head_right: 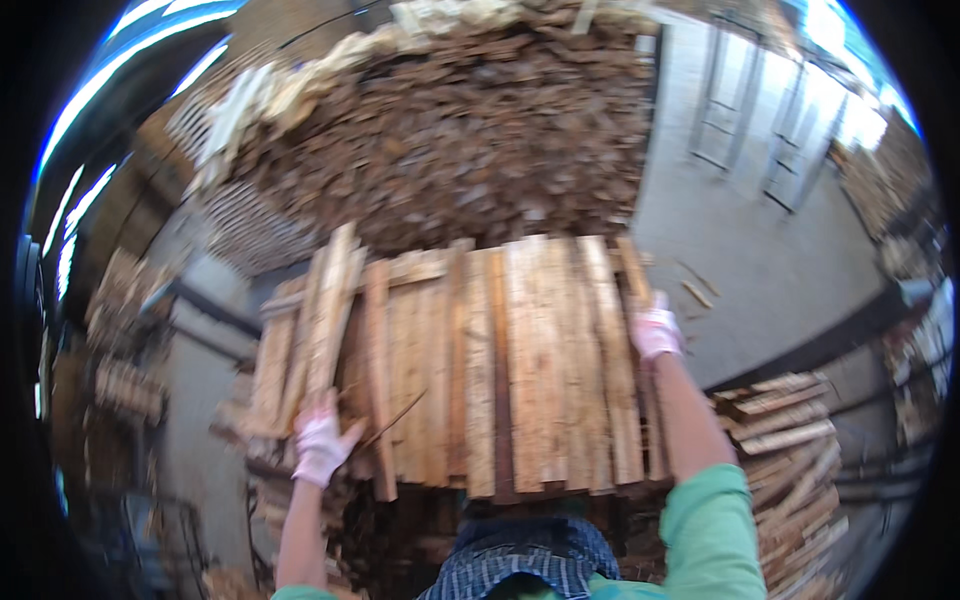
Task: The person stacks wooden planks by hand onto a large pile, aligning individual pieces to form a neat stack.
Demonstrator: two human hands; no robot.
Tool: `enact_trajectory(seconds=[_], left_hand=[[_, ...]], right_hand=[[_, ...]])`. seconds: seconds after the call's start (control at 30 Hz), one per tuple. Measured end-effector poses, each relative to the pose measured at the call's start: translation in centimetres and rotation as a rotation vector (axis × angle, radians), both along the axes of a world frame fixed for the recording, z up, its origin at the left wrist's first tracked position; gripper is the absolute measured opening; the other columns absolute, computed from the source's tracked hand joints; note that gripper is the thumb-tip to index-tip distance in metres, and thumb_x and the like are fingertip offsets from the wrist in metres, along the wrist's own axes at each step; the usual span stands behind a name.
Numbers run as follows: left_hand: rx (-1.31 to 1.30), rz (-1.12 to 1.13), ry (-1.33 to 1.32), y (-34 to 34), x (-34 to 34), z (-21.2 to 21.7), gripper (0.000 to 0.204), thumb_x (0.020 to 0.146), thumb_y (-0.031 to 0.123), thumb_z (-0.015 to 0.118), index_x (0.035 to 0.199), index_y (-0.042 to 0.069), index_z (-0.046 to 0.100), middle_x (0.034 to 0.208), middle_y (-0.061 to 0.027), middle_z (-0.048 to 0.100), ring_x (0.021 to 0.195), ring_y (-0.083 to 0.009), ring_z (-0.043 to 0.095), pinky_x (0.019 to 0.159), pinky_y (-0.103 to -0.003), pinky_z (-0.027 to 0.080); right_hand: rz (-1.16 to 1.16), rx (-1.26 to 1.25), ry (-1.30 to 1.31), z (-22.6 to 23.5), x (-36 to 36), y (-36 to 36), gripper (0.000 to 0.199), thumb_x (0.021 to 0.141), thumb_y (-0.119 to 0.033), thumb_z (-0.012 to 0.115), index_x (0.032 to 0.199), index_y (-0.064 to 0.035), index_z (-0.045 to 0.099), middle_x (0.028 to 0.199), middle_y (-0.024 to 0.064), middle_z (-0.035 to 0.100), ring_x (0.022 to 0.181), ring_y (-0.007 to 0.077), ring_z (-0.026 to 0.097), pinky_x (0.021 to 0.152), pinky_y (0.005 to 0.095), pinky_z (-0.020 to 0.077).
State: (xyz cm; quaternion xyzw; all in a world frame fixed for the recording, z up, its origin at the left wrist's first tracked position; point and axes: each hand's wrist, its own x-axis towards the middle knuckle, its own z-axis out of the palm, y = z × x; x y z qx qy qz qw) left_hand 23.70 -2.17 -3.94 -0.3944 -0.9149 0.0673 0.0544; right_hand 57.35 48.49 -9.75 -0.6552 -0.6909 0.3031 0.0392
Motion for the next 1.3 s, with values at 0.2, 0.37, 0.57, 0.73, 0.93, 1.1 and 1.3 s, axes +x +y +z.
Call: enact_trajectory(seconds=[0.2, 0.37, 0.57, 0.73, 0.93, 1.1, 1.3], left_hand=[[0.053, 0.071, 0.086, 5.7, -1.8, 0.1, 0.065, 0.081, 0.043, 0.075, 0.134, 0.013, 0.052, 0.133, -0.0120, 0.053, 0.118, -0.0347, 0.052, 0.093, -0.051, 0.044], [0.050, 0.015, 0.325, 3.1, -4.5, -2.8, 0.014, 0.086, 0.021, 0.060, 0.092, 0.013, 0.068, 0.103, -0.0091, 0.060, 0.101, -0.0294, 0.058, 0.083, -0.048, 0.045], [-0.172, -0.145, -0.369, -2.8, 5.2, 5.6, 0.020, 0.094, 0.031, 0.058, 0.097, 0.012, 0.063, 0.094, -0.0100, 0.065, 0.093, -0.0293, 0.065, 0.080, -0.043, 0.050], [-0.159, -0.292, -1.524, -10.3, 2.5, 8.9, 0.034, 0.102, 0.036, 0.052, 0.122, 0.010, 0.064, 0.106, -0.0113, 0.072, 0.100, -0.0286, 0.069, 0.088, -0.038, 0.053], [1.228, 0.287, -1.032, -8.5, -17.4, 12.8, 0.055, 0.100, 0.017, 0.059, 0.150, 0.009, 0.037, 0.134, -0.0249, 0.056, 0.117, -0.0300, 0.059, 0.105, -0.040, 0.047], [0.843, 0.310, -0.526, -3.2, -25.5, 7.8, 0.081, 0.089, 0.041, 0.070, 0.151, 0.003, 0.035, 0.146, -0.0295, 0.047, 0.128, -0.0394, 0.056, 0.109, -0.046, 0.043], [0.384, 0.380, -1.102, -0.1, -23.3, -2.5, 0.111, 0.083, 0.069, 0.065, 0.157, -0.001, 0.024, 0.153, -0.0302, 0.040, 0.142, -0.0385, 0.042, 0.117, -0.039, 0.032]], right_hand=[[0.066, 0.166, 0.043, -7.7, 1.4, 4.3, 0.077, 0.100, -0.063, 0.038, 0.134, 0.0046, 0.047, 0.133, 0.0355, 0.055, 0.125, 0.0510, 0.052, 0.103, 0.0542, 0.0434], [0.351, 0.578, -0.262, -1.9, -5.9, -1.8, 0.067, 0.098, -0.048, 0.053, 0.146, -0.0033, 0.042, 0.131, 0.0298, 0.057, 0.118, 0.0436, 0.059, 0.104, 0.0496, 0.0452], [0.868, -0.071, 0.449, 5.7, -21.8, -21.4, 0.061, 0.096, -0.030, 0.062, 0.147, -0.0028, 0.044, 0.143, 0.0260, 0.052, 0.130, 0.0371, 0.054, 0.112, 0.0411, 0.0423], [0.710, -0.039, 0.090, 5.5, -32.4, -34.2, 0.093, 0.088, -0.039, 0.068, 0.161, -0.0128, 0.015, 0.153, 0.0448, 0.020, 0.135, 0.0556, 0.042, 0.110, 0.0464, 0.0424], [0.559, -0.011, 0.478, 5.5, -33.4, -32.7, 0.092, 0.083, -0.014, 0.071, 0.160, -0.0109, 0.021, 0.147, 0.0317, 0.037, 0.140, 0.0416, 0.039, 0.119, 0.0421, 0.0326], [0.568, 0.063, 0.635, 13.5, -41.9, -34.7, 0.088, 0.087, -0.010, 0.065, 0.161, -0.0164, 0.018, 0.149, 0.0303, 0.036, 0.129, 0.0388, 0.051, 0.107, 0.0470, 0.0493], [0.585, -0.003, 0.112, 7.5, -48.6, -38.6, 0.091, 0.089, -0.020, 0.069, 0.160, -0.0197, 0.012, 0.160, 0.0362, 0.011, 0.132, 0.0548, 0.046, 0.103, 0.0530, 0.0499]])
